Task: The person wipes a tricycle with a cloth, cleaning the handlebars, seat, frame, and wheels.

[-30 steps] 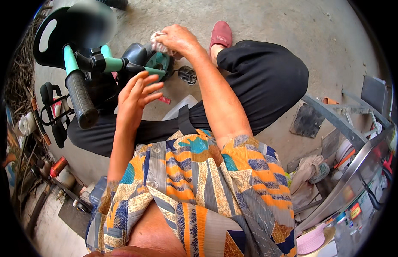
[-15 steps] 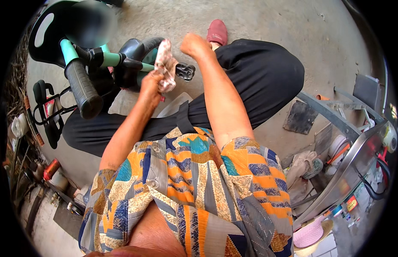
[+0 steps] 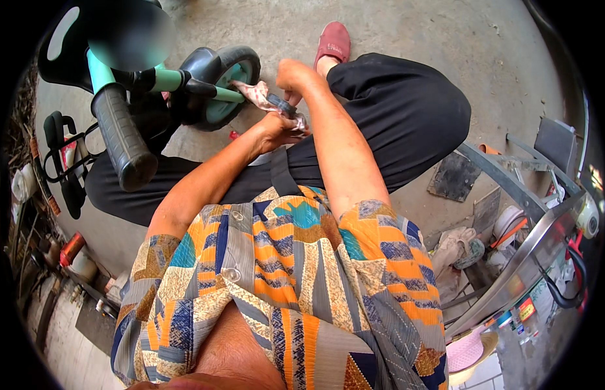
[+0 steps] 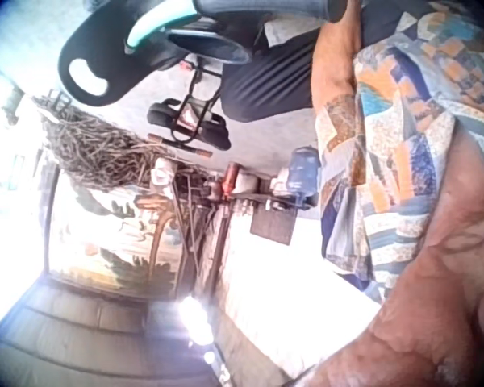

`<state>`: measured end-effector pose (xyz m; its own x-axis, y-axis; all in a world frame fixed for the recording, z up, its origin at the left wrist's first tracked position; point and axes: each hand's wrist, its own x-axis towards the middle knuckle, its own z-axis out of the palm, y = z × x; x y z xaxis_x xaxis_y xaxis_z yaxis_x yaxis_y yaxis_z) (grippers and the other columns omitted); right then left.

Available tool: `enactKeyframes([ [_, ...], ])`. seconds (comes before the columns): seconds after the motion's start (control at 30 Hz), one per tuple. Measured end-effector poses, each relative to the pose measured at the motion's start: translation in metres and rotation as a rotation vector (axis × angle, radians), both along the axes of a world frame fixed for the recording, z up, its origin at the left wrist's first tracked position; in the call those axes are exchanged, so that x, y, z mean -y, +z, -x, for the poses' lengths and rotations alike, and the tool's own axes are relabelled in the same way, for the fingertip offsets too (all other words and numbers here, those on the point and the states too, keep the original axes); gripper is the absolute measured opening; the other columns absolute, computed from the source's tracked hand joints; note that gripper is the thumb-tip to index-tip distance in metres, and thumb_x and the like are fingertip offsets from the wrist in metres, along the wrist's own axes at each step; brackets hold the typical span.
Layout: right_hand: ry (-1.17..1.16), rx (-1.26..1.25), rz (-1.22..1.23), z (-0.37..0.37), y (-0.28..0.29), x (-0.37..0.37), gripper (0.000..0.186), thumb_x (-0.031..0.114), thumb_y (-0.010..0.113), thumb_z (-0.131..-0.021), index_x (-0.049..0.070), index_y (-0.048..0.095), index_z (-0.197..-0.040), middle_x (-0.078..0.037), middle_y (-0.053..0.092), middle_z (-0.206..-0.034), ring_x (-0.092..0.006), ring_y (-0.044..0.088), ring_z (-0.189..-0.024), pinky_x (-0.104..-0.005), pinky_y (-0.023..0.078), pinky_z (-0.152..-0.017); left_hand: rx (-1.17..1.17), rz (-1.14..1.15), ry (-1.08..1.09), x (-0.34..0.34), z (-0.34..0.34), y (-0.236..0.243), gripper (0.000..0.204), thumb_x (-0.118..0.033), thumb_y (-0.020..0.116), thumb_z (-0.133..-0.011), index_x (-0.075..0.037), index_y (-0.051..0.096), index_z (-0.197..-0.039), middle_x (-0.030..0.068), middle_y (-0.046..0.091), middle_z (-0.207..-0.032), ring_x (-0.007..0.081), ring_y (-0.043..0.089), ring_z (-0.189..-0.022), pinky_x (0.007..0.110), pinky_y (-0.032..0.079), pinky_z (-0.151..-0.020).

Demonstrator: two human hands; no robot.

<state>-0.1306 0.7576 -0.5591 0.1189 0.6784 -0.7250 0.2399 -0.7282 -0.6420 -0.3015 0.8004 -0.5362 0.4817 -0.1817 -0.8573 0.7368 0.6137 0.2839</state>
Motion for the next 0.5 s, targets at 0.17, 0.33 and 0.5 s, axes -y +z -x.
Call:
enactKeyframes([
  [0.17, -0.156, 0.122, 0.168, 0.011, 0.02, -0.005, 0.022, 0.005, 0.054, -0.076, -0.004, 0.072, -0.085, -0.023, 0.07, -0.087, -0.0292, 0.071, -0.079, -0.043, 0.054, -0.069, 0.115, -0.331, -0.307, -0.002, -0.008, 0.035, 0.015, -0.003, 0.059, -0.081, 0.0, 0.06, -0.096, 0.0152, 0.068, -0.078, 0.0283, 0.069, -0.074, 0.038, 0.054, -0.062],
  [0.33, -0.276, 0.086, -0.023, 0.009, 0.006, 0.008, 0.027, 0.017, 0.062, -0.077, -0.004, 0.07, -0.092, -0.024, 0.069, -0.094, -0.0318, 0.069, -0.091, -0.0435, 0.051, -0.076, 0.676, -0.925, -0.65, -0.002, -0.005, 0.053, 0.014, -0.007, 0.062, -0.075, -0.003, 0.069, -0.087, 0.0229, 0.066, -0.079, 0.0397, 0.064, -0.076, 0.042, 0.05, -0.074],
  [0.5, -0.512, -0.003, -0.412, 0.005, -0.008, 0.008, 0.03, 0.022, 0.051, -0.089, -0.002, 0.063, -0.104, -0.013, 0.068, -0.093, -0.0228, 0.062, -0.077, -0.0353, 0.049, -0.073, 0.301, -0.631, -0.25, -0.019, -0.011, 0.056, 0.018, -0.004, 0.06, -0.082, -0.002, 0.067, -0.098, 0.001, 0.066, -0.087, 0.0083, 0.058, -0.077, 0.026, 0.047, -0.066],
])
